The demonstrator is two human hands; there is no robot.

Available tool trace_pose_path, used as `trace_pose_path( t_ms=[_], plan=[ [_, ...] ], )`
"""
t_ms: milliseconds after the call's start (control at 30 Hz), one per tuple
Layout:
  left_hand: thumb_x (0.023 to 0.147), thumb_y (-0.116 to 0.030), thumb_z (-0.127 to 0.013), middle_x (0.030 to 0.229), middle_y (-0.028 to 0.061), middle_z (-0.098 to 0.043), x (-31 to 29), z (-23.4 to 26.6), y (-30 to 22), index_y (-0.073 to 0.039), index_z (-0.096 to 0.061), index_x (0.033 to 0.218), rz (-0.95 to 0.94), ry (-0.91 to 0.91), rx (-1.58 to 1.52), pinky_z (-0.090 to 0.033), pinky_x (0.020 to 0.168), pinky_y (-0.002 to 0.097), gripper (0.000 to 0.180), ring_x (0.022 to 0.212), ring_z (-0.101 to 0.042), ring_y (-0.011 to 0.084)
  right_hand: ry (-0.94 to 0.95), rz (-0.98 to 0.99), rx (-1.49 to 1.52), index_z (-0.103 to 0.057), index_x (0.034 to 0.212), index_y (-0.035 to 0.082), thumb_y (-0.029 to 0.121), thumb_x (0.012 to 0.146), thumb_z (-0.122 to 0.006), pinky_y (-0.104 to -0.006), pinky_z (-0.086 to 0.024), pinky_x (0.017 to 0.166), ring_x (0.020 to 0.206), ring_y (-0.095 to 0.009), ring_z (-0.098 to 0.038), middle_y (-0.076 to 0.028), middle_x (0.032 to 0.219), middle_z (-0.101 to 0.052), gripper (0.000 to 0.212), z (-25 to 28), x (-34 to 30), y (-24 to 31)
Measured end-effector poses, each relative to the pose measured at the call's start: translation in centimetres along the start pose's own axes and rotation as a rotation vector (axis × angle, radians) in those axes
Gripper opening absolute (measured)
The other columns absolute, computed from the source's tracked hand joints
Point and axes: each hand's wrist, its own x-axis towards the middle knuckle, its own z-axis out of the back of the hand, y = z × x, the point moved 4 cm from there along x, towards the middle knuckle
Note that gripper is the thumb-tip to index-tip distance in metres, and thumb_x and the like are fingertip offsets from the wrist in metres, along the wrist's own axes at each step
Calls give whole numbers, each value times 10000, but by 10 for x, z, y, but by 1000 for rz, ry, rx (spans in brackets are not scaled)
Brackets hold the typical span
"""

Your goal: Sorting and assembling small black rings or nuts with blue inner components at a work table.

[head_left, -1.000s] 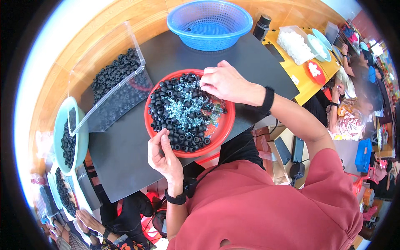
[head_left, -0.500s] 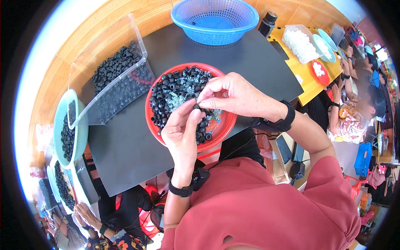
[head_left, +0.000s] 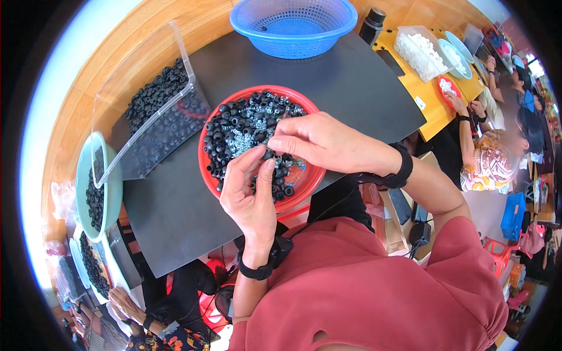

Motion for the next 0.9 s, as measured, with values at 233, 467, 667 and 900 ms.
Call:
trace_pose_path(
  t_ms=[233,467,667,900],
  plan=[
    [856,83,-650,1100,103,-652,-2,-3,-11,14,-531,1272,-34,5,121,-502,914,265,438,1003,-632,138,14,177,-118,-567,799,-16,237,955,-548,-438,-429,610,685,-372,-585,-204,697,-582,297,-8,2,3],
    [891,50,-619,1104,111,-655,-1,-5,-12,20,-486,1312,61,41,-55,-508,907,275,442,995,-639,145,-43,419,-187,-549,878,3,138,930,-580,-387,-444,612,664,-312,-547,-123,749,-531,148,-3,-2,3],
    [936,-36,-597,1034,79,-657,-2,-1,16,24,-602,1165,554,134,-721,-529,850,289,237,870,-649,152,-45,425,-198,-565,918,0,130,933,-576,-350,-471,668,705,-258,-581,-100,767,-555,131,-3,-6,-4],
    [925,-18,-606,1024,83,-671,1,-5,-13,39,-607,1123,48,54,181,-535,848,294,206,931,-655,173,-39,129,110,-571,920,1,157,965,-556,-272,-460,678,745,-81,-538,-21,785,-586,163,-7,-12,-10]
  ],
)
